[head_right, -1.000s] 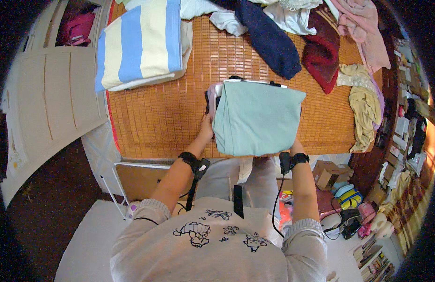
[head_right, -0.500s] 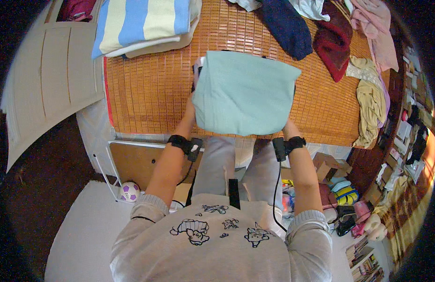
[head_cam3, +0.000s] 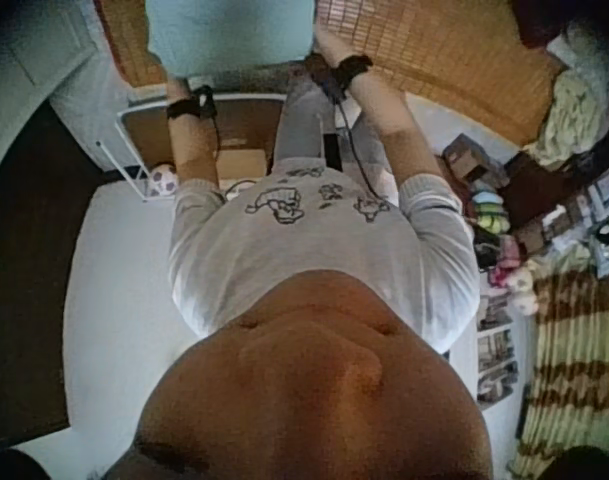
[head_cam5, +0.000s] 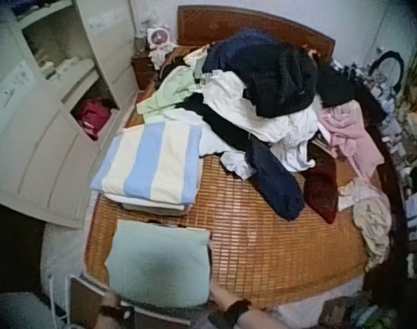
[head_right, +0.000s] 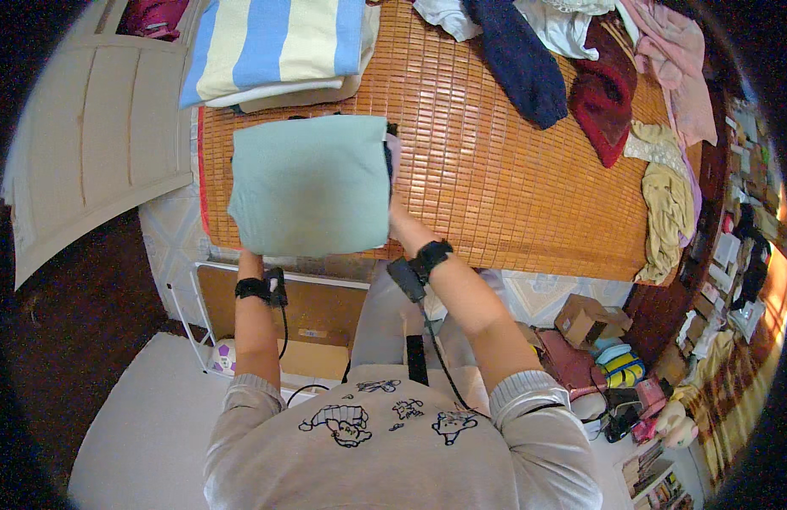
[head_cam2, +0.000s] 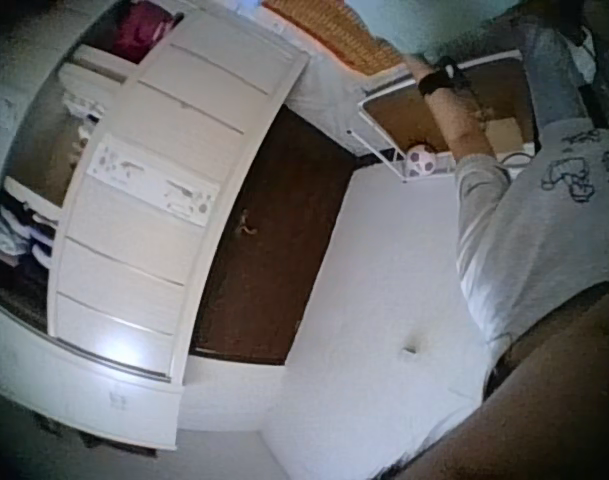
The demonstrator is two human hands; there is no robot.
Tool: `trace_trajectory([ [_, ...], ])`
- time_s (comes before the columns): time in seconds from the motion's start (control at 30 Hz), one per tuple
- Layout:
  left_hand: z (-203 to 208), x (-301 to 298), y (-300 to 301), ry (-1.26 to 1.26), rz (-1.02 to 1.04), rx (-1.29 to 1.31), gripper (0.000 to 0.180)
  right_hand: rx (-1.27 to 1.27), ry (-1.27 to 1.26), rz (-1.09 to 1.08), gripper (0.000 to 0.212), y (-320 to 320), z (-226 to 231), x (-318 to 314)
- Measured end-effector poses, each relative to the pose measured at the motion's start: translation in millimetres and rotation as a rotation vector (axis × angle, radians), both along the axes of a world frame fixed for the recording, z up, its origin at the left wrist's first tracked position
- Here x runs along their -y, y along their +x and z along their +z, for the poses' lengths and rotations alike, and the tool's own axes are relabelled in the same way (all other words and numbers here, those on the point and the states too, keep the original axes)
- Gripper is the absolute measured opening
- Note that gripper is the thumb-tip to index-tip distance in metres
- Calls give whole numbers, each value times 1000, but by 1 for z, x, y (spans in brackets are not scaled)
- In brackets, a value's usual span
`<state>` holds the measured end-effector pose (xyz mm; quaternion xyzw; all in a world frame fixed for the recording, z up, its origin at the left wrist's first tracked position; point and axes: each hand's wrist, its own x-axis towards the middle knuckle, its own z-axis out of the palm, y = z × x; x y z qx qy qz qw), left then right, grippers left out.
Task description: The user is folding several pieces of clothing, including pants and a jacket, on a bed.
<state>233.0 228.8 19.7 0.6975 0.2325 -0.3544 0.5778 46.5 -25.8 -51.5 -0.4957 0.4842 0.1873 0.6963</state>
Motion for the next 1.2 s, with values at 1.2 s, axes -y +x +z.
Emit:
trace_trajectory([
  [1.2,100,139,8,467,-636,1233,55,-360,-223,-465,32,-464,146,167],
])
